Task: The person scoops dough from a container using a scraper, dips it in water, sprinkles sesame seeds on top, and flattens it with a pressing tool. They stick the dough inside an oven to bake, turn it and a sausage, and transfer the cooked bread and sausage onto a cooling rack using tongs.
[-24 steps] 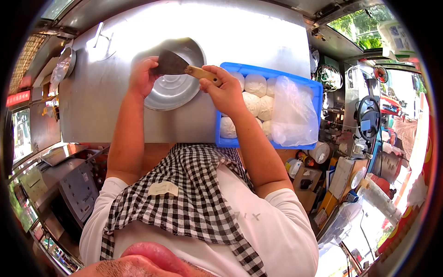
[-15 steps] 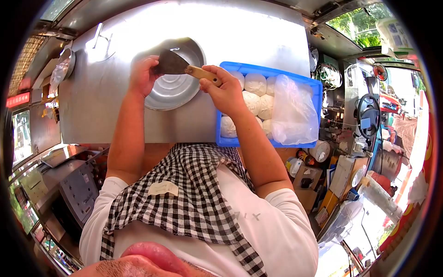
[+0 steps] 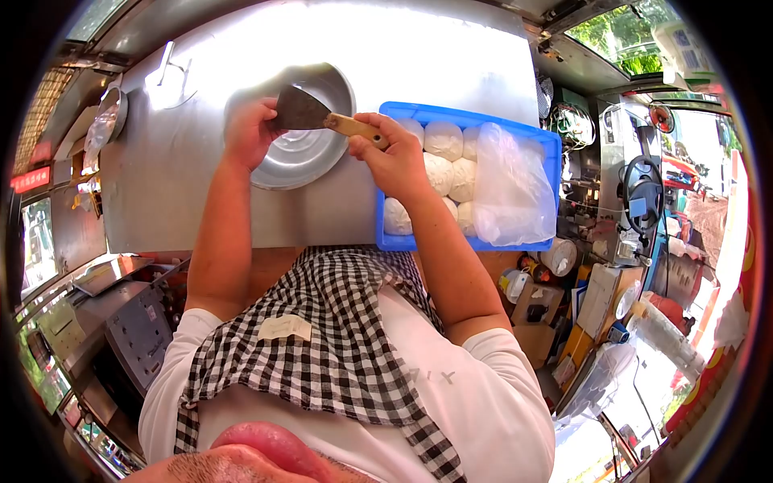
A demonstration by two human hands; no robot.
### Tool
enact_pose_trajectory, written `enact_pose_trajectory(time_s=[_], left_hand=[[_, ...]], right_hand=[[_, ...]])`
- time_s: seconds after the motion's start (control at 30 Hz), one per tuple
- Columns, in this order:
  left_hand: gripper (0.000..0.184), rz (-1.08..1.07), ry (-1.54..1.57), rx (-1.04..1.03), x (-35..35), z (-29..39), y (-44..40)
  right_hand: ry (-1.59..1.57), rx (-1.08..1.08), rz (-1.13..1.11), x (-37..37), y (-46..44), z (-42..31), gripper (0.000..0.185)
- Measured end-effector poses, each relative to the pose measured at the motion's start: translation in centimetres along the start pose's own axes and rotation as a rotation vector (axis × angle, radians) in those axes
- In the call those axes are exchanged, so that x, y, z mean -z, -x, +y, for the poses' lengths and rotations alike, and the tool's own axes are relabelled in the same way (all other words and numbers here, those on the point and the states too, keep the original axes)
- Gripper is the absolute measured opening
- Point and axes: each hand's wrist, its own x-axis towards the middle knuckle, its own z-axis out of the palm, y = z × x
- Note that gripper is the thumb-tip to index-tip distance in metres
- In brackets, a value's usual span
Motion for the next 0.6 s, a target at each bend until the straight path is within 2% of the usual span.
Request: enact_pose_trajectory(time_s=[0.07, 0.27, 0.6], left_hand=[[0.031, -0.104, 0.041, 0.007, 0.4, 0.2, 0.8], [0.042, -0.155, -0.049, -0.027, 0.3, -0.1, 2.2], [0.023, -0.074, -0.007, 0.010, -0.1, -0.6, 1.8]], right_hand=[[-0.051, -0.025, 0.037, 0.2, -0.1, 0.4, 0.036], [-0.061, -0.003, 0.081, 0.2, 0.0, 0.9, 0.036], [0.001, -0.015, 0.075, 1.0, 0.6, 0.1, 0.035]])
